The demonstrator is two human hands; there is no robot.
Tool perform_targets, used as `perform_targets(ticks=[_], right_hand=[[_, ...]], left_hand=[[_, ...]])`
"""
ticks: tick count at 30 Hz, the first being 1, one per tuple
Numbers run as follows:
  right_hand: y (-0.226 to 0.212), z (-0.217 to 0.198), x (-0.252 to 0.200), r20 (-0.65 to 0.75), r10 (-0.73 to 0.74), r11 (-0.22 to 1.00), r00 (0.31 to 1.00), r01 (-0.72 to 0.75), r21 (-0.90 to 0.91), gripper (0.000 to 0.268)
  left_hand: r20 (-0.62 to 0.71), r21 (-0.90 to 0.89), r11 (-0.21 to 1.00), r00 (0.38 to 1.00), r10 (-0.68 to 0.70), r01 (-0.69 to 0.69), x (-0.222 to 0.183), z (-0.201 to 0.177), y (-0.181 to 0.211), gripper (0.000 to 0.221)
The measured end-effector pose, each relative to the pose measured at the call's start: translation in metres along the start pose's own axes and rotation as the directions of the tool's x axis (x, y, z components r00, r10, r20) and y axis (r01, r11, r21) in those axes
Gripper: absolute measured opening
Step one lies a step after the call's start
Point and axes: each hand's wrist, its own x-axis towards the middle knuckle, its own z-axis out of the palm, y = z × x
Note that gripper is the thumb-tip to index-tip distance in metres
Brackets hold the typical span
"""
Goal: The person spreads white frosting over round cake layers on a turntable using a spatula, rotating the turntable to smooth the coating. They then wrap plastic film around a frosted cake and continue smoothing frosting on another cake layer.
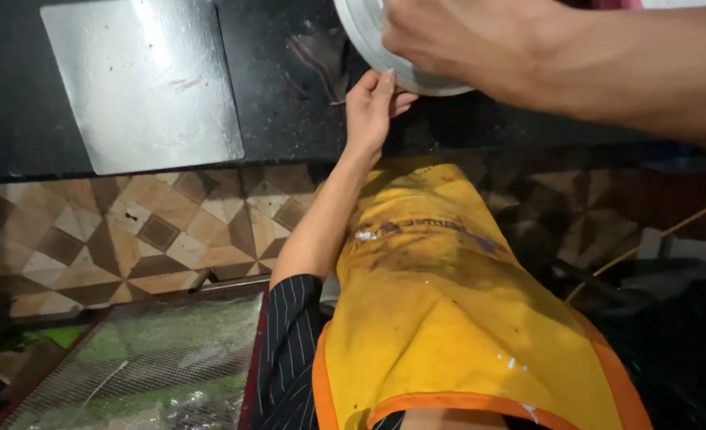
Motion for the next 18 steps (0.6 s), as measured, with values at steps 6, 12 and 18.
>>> perform_targets(ticks=[6,12,18], right_hand=[[-0.018,0.009,0.008,-0.039,-0.052,0.997,0.998,0.050,-0.054,0.021],[-0.025,0.010,-0.002,-0.009,-0.072,0.993,0.997,0.070,-0.099,0.018],[-0.030,0.012,-0.007,-0.003,-0.019,0.994,1.000,0.019,-0.104,0.023]], left_hand=[[0.041,-0.032,0.999,0.998,0.043,-0.042,0.011,-0.007,-0.013,0.026],[-0.078,-0.011,0.976,0.973,0.216,-0.218,0.041,-0.033,0.040,0.025],[-0.044,0.056,0.983,0.983,0.180,-0.177,0.027,-0.026,0.002,0.020]])
